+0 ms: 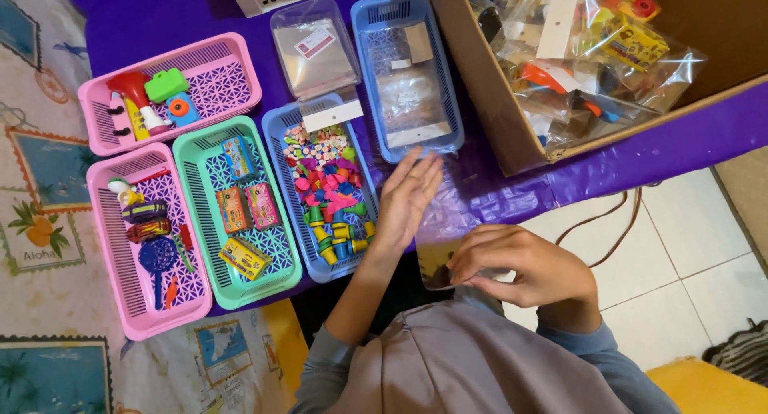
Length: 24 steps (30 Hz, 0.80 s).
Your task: Sorting and packaging small toy components into plastic bags.
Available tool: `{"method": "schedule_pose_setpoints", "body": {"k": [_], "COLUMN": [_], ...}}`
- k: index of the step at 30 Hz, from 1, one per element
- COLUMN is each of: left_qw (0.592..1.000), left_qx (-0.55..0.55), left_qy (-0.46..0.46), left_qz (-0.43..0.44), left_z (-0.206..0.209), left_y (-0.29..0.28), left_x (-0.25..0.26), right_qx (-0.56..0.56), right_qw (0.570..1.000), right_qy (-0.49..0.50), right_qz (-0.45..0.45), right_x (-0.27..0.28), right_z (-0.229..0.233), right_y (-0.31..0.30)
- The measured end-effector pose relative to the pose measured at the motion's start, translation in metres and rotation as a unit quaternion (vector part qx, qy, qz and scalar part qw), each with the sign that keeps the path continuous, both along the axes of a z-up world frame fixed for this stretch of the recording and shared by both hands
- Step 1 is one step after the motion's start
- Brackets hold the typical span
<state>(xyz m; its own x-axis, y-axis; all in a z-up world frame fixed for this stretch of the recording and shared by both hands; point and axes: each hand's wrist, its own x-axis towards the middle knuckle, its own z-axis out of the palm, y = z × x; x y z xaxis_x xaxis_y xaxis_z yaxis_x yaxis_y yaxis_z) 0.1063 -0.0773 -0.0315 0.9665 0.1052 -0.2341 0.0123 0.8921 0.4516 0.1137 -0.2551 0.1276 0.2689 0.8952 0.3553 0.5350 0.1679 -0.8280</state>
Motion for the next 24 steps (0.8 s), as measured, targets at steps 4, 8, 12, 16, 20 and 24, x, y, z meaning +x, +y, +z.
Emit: {"method": "schedule_pose_setpoints", "body": {"k": [4, 8, 12, 16, 20, 24], "left_qw": [1.000, 0.998, 0.987, 0.972, 0.943, 0.907], "left_qx": [0.004, 0.050, 0.088, 0.125, 0.199, 0.315], "left_qy": [-0.009, -0.027, -0.032, -0.032, -0.028, -0.061], "left_qz": [-0.015, 0.028, 0.131, 0.199, 0.267, 0.271], "left_z": [0.014, 0.024, 0.038, 0.072, 0.103, 0.114], "left_y": [0.004, 0.017, 0.043, 0.058, 0.048, 0.035], "left_x": [-0.019, -0.036, -0.056, -0.081, -0.102, -0.118], "right_qx": [-0.001, -0.002, 0.023, 0.012, -0.008, 0.017], "right_qw": [1.000, 0.999, 0.996, 0.994, 0.990, 0.989], "right_qy": [0.003, 0.011, 0.085, 0.051, 0.084, 0.111], "right_qz": [0.022, 0.052, 0.023, -0.092, -0.109, -0.101], "right_x": [-0.004, -0.009, -0.008, -0.002, -0.018, -0.033], "right_z": [0.003, 0.006, -0.012, -0.030, -0.033, -0.049], "right_y": [0.008, 0.017, 0.017, 0.025, 0.057, 0.097]}}
